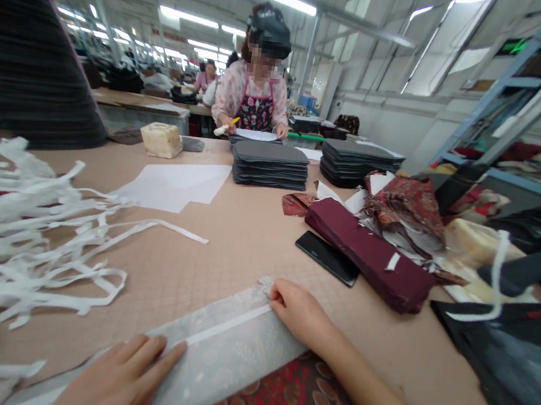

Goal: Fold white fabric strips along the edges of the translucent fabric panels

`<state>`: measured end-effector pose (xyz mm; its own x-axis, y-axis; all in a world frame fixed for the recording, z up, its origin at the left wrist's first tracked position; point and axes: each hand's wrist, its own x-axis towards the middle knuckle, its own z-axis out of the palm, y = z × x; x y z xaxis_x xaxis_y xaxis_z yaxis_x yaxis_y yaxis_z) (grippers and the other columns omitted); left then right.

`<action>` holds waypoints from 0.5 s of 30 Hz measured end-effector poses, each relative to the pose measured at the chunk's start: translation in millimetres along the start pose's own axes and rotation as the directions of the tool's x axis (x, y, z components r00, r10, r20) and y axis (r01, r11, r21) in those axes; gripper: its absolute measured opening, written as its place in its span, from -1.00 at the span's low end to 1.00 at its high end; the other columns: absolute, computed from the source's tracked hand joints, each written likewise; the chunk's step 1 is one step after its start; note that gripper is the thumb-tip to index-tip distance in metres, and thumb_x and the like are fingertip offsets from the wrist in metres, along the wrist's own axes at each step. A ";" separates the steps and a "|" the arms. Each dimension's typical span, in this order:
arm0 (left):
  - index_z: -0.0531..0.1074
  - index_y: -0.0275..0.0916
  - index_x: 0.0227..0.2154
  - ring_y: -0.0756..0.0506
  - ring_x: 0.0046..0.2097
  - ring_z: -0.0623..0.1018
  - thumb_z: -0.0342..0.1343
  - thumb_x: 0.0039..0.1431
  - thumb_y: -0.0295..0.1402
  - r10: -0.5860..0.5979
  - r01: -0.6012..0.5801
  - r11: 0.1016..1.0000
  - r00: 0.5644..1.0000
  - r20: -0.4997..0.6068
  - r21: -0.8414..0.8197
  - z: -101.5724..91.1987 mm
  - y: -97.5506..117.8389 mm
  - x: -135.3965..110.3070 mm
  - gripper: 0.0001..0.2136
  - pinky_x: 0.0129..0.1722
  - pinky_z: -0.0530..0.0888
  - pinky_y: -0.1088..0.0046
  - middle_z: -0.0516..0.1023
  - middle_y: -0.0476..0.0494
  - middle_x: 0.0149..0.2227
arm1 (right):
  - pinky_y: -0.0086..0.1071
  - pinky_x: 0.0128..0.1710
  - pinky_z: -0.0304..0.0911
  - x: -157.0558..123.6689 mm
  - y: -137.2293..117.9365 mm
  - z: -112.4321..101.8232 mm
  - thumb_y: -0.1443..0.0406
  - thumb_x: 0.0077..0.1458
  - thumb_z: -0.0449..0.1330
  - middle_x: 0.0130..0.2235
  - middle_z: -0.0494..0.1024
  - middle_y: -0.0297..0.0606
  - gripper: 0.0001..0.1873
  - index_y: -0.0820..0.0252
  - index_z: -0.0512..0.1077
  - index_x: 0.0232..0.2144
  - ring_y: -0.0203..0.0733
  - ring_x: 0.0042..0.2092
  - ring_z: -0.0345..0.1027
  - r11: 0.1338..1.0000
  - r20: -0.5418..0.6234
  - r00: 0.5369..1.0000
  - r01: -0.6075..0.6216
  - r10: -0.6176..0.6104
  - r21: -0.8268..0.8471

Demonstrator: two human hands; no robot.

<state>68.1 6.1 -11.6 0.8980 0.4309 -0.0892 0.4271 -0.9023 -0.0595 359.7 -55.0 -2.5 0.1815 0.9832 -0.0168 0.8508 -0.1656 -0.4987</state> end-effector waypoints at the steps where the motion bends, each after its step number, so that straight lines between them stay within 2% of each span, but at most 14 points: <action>1: 0.26 -0.19 0.08 -0.21 -0.12 0.42 -0.15 0.08 -0.64 -0.016 0.016 1.000 1.000 0.001 0.015 -0.4 0.9 0.6 -0.51 -0.18 0.42 0.23 0.44 -0.23 -0.08 | -0.45 -0.43 0.06 0.1 -0.2 -0.5 0.50 -0.04 0.06 -0.48 0.36 -0.39 -0.86 0.18 0.26 -0.49 -0.27 -0.43 0.22 0.999 0.003 1.000 0.011 -0.011 -0.042; 4: 0.28 -0.19 0.07 -0.21 -0.11 0.42 -0.14 0.08 -0.65 -0.029 0.030 0.999 0.999 -0.019 0.043 0.9 2.4 1.0 -0.51 -0.17 0.43 0.24 0.44 -0.23 -0.07 | -0.42 -0.38 0.09 0.3 -1.9 -2.1 0.50 0.03 0.04 -0.43 0.39 -0.31 -0.84 0.20 0.29 -0.50 -0.23 -0.38 0.24 0.972 0.011 0.998 0.070 -0.069 -0.226; 7: 0.28 -0.21 0.06 -0.21 -0.11 0.42 -0.13 0.08 -0.64 -0.006 0.008 0.999 0.999 -0.050 0.053 4.2 3.3 2.4 -0.53 -0.18 0.45 0.25 0.44 -0.23 -0.07 | -0.35 -0.30 0.13 -2.5 -12.6 0.4 0.51 0.09 0.03 -0.36 0.40 -0.22 -0.83 0.23 0.34 -0.47 -0.17 -0.31 0.24 0.891 -0.010 0.982 0.168 -0.190 -0.422; 9: 0.29 -0.22 0.06 -0.21 -0.13 0.44 -0.12 0.07 -0.64 0.013 -0.008 0.998 0.997 -0.074 0.065 5.8 3.2 4.5 -0.53 -0.21 0.46 0.25 0.45 -0.23 -0.08 | -0.35 -0.26 0.14 -7.9 -27.0 5.7 0.50 0.12 0.03 -0.31 0.41 -0.23 -0.83 0.22 0.36 -0.43 -0.17 -0.27 0.24 0.850 0.036 0.943 0.313 -0.330 -0.424; 12: 0.32 -0.24 0.02 -0.19 -0.15 0.45 -0.10 0.05 -0.62 0.051 -0.041 0.996 0.990 -0.130 0.081 8.5 -2.7 1.2 -0.55 -0.21 0.46 0.29 0.47 -0.21 -0.10 | -0.37 -0.21 0.15 -19.6 -48.2 14.9 0.46 0.16 0.05 -0.28 0.41 -0.29 -0.87 0.20 0.36 -0.36 -0.19 -0.22 0.24 0.787 0.146 0.844 0.535 -0.516 -0.307; 13: 0.33 -0.25 0.00 -0.18 -0.14 0.45 -0.09 0.04 -0.61 0.070 -0.056 0.994 0.984 -0.163 0.090 11.0 -7.4 -4.1 -0.56 -0.20 0.46 0.31 0.48 -0.20 -0.10 | -0.36 -0.20 0.16 -23.3 -51.5 16.6 0.45 0.16 0.06 -0.27 0.42 -0.28 -0.89 0.21 0.36 -0.33 -0.19 -0.21 0.24 0.775 0.166 0.827 0.561 -0.536 -0.291; 15: 0.35 -0.25 -0.03 -0.16 -0.13 0.46 -0.07 0.03 -0.56 0.141 -0.114 0.987 0.956 -0.259 0.115 22.1 -21.5 -23.2 -0.59 -0.18 0.45 0.36 0.49 -0.18 -0.10 | -0.33 -0.17 0.16 -29.3 -49.0 16.3 0.45 0.16 0.06 -0.24 0.42 -0.25 -0.88 0.23 0.37 -0.28 -0.16 -0.19 0.24 0.784 0.167 0.840 0.543 -0.517 -0.301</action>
<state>35.8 15.8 -30.2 0.9457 0.2807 0.1637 0.3065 -0.9379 -0.1625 304.6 -74.4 8.2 -0.3697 0.9239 0.0985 0.9142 0.3806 -0.1392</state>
